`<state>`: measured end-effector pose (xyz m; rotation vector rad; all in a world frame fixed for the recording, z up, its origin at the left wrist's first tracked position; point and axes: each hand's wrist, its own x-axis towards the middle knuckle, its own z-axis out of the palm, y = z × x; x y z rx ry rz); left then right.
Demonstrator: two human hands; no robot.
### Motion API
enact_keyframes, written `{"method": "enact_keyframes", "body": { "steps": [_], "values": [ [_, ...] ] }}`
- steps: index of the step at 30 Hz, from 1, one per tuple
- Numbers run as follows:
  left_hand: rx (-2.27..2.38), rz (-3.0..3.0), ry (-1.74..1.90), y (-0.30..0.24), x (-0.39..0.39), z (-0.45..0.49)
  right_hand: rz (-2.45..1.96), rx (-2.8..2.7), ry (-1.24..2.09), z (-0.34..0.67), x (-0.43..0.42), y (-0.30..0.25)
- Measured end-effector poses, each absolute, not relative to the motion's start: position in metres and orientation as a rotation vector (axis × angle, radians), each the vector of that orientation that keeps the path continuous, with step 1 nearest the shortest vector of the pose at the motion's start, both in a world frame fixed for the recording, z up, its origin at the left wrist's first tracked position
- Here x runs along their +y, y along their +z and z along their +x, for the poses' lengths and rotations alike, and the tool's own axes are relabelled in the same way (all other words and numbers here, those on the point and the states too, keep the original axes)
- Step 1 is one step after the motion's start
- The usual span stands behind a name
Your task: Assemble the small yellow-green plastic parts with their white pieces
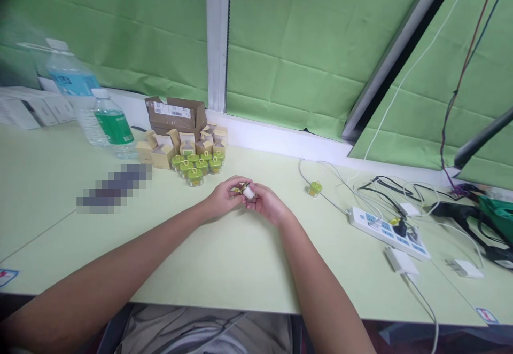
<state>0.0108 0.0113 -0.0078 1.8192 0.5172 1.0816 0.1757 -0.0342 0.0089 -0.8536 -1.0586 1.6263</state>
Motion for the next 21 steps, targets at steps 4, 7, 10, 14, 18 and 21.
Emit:
{"method": "enact_keyframes", "body": {
  "steps": [4,7,10,14,18,21],
  "values": [
    [0.526,1.803,1.094,-0.0109,0.0148,0.0118,-0.870,-1.036,1.625,0.1732,-0.0341,0.0091],
    [0.534,1.796,1.091,-0.0111,0.0154,0.0118,-0.875,-0.984,1.678,0.1725,-0.0331,0.0086],
    [0.543,1.797,1.089,-0.0089,0.0139,0.0114,-0.862,-0.991,1.699,0.1732,-0.0335,0.0077],
    [0.574,1.792,1.091,-0.0054,0.0105,0.0113,-0.874,-1.058,1.633,0.1738,-0.0362,0.0074],
    [0.585,1.793,1.094,-0.0041,0.0094,0.0115,-0.893,-1.078,1.602,0.1712,-0.0383,0.0087],
    [0.595,1.780,1.089,-0.0039,0.0105,0.0111,-0.902,-1.068,1.567,0.1665,-0.0385,0.0087]
  ]
}}
